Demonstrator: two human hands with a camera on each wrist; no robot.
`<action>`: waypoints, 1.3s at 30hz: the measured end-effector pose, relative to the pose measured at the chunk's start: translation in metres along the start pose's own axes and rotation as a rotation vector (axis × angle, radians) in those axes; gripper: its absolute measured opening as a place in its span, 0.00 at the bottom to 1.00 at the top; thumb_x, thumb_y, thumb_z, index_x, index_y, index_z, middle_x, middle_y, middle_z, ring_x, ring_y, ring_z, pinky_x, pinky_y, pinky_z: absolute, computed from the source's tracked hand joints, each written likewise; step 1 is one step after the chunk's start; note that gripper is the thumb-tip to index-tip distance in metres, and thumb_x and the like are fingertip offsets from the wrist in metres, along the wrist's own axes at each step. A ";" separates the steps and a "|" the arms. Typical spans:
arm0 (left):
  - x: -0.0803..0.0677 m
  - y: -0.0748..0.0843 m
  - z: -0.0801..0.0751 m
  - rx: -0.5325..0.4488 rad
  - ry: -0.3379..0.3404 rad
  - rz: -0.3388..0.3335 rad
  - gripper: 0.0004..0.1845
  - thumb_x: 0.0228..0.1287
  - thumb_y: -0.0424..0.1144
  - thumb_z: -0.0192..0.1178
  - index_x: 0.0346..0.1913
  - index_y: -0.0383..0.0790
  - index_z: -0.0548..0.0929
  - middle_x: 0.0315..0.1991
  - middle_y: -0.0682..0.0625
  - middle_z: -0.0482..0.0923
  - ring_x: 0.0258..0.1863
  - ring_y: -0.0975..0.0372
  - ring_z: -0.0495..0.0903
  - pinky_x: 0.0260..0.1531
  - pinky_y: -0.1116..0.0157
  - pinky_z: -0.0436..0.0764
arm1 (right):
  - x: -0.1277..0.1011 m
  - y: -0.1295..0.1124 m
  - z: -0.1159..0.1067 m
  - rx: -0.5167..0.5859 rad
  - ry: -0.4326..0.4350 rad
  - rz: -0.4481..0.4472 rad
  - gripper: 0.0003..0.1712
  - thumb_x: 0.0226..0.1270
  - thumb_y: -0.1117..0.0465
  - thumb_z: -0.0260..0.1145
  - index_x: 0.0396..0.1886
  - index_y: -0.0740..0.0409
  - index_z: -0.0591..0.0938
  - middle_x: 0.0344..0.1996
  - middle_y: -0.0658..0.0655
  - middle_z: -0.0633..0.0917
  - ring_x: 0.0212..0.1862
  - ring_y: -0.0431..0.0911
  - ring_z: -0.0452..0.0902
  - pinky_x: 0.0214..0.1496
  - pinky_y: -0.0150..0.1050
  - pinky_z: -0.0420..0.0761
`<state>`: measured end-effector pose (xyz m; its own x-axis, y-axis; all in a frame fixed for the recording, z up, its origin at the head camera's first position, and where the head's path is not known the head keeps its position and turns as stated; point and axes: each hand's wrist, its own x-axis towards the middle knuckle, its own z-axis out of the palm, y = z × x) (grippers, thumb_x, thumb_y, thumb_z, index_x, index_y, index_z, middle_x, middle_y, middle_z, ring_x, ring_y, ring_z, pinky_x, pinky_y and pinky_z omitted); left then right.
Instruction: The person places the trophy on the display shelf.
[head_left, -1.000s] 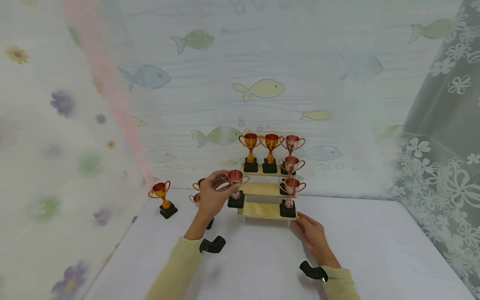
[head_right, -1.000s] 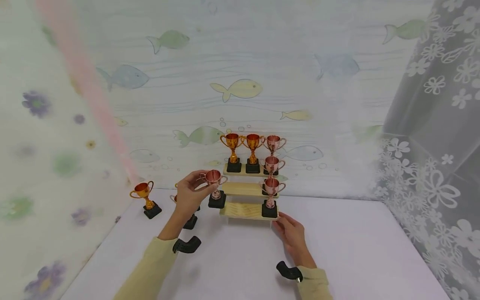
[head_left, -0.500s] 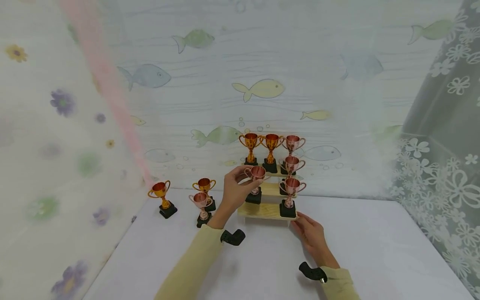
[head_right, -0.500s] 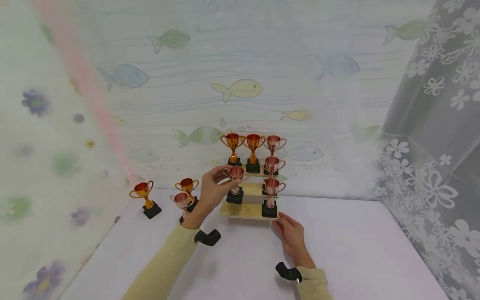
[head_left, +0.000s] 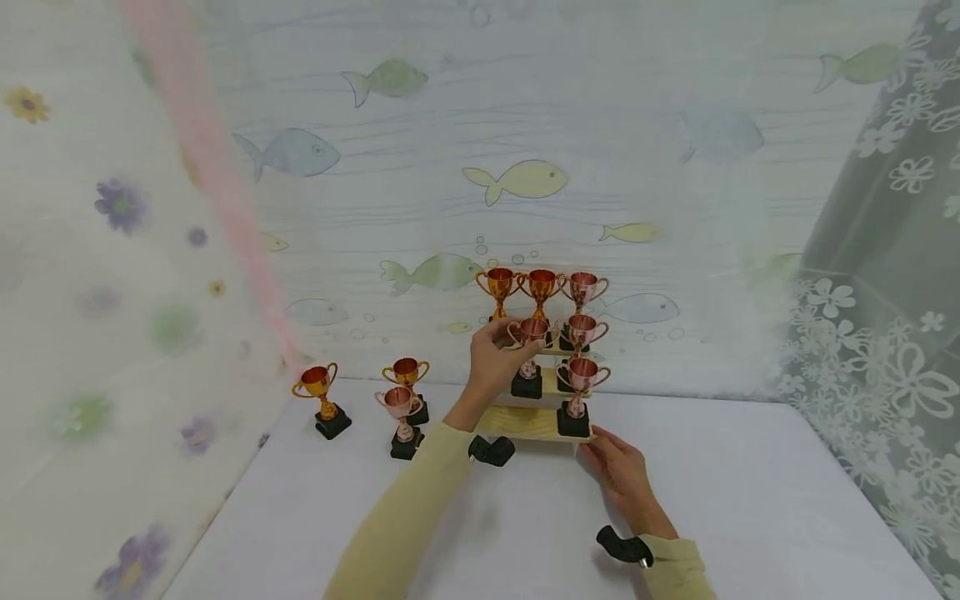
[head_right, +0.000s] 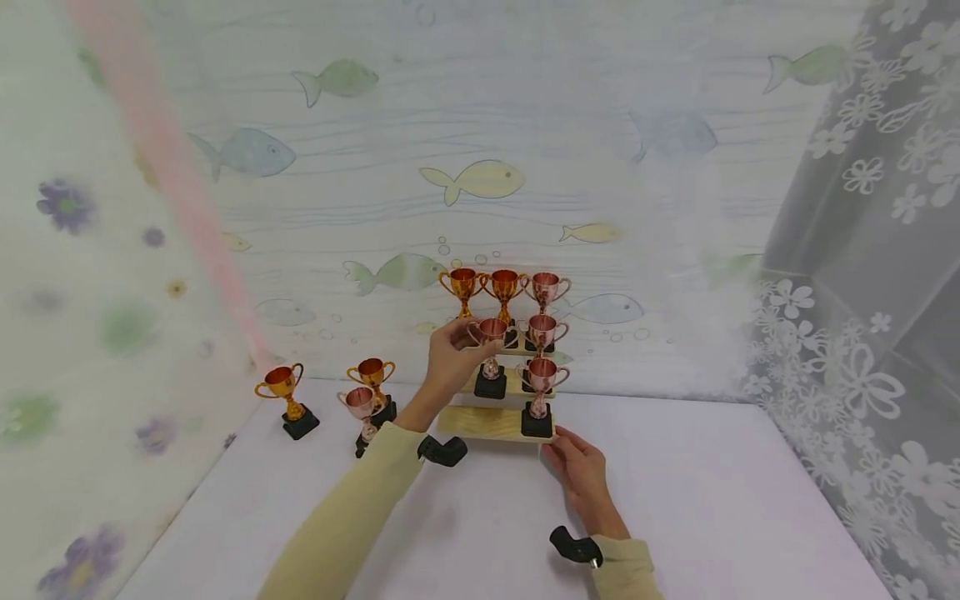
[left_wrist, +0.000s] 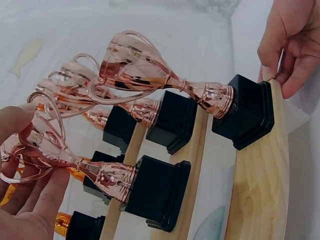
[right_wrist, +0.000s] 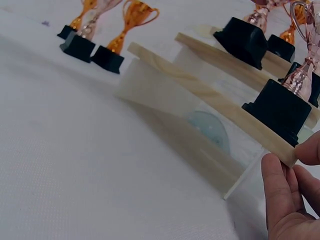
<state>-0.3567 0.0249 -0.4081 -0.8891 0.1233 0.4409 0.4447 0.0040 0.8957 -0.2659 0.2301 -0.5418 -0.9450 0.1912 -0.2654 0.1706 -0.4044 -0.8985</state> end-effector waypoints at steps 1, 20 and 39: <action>0.001 -0.001 0.001 0.007 0.012 0.002 0.21 0.59 0.32 0.74 0.55 0.33 0.83 0.47 0.36 0.81 0.47 0.47 0.84 0.46 0.60 0.85 | 0.000 0.000 0.000 -0.002 -0.003 0.002 0.31 0.78 0.66 0.53 0.75 0.76 0.60 0.66 0.66 0.72 0.45 0.33 0.83 0.58 0.30 0.82; 0.010 -0.016 0.011 0.033 0.055 0.023 0.21 0.60 0.35 0.74 0.55 0.35 0.83 0.41 0.41 0.80 0.40 0.47 0.83 0.34 0.66 0.85 | 0.001 0.000 0.004 0.007 0.019 -0.001 0.30 0.77 0.67 0.53 0.74 0.75 0.62 0.69 0.69 0.69 0.45 0.34 0.83 0.57 0.30 0.82; 0.015 -0.023 0.022 -0.002 0.092 0.033 0.23 0.59 0.34 0.74 0.56 0.34 0.81 0.41 0.39 0.81 0.44 0.46 0.85 0.41 0.64 0.87 | 0.000 0.000 0.000 0.039 0.017 -0.001 0.30 0.78 0.68 0.52 0.74 0.76 0.61 0.54 0.56 0.80 0.45 0.34 0.83 0.57 0.31 0.82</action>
<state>-0.3778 0.0487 -0.4237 -0.8801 0.0321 0.4736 0.4739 -0.0005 0.8806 -0.2661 0.2303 -0.5423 -0.9403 0.2068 -0.2703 0.1578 -0.4388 -0.8846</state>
